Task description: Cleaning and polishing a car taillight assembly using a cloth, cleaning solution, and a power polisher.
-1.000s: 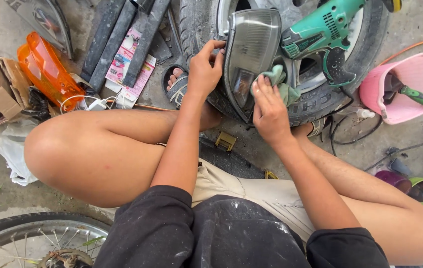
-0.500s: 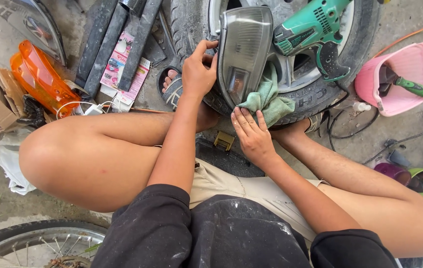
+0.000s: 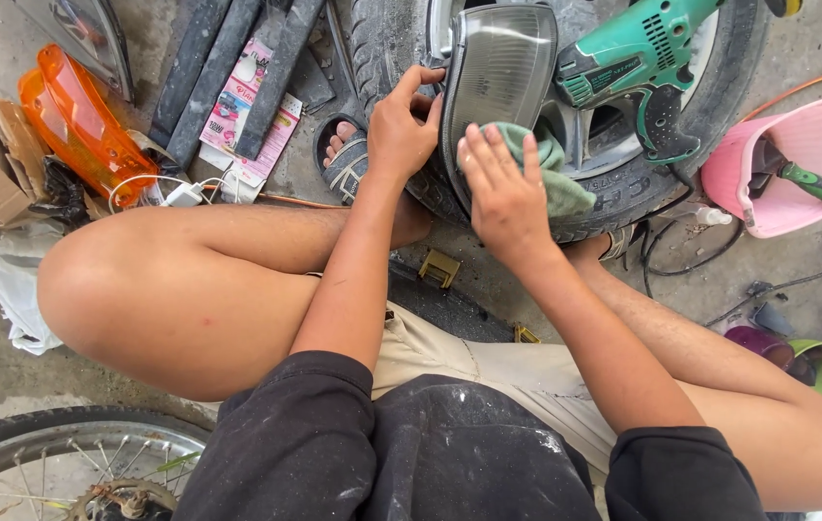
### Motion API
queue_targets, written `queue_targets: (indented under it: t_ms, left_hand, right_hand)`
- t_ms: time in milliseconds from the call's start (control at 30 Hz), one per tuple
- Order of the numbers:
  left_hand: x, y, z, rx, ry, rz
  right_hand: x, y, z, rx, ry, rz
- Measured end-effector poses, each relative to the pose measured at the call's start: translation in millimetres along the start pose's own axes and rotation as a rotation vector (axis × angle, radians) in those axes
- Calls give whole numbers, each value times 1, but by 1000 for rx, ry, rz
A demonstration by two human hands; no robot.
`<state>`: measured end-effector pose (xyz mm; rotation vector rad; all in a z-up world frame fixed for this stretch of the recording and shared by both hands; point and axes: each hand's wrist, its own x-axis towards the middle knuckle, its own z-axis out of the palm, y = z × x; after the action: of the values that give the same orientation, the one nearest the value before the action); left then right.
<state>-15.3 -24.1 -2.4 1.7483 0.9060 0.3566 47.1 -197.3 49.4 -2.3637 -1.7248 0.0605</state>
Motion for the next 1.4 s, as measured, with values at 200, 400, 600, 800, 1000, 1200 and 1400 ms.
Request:
queue_targets:
  t_ms: [200,400,600,800,1000,1200,1400]
  left_hand:
    - [-1,2,-1,-5,10,26]
    - [-2,1,-2,-29,-2,12]
    - [-1,0,-1,-57,7,35]
    - [1,-3,1,-47,-12,11]
    - [0,1,-3,-80,-18,-18]
    - [2,2,-3,-90,15,40]
    - [1,1,-2,-109,-1,24]
  right_hand:
    - [-11,2,-13,208,15,146]
    - [-90,6,38,95,-133,37]
    - [-50,8,22,91,-74,-9]
    - [8,11,-8,176,-40,66]
    - [16,20,-13,258,12,85]
    - [-6,13,-3,289,126,74]
    - [18,26,-4,135,12,69]
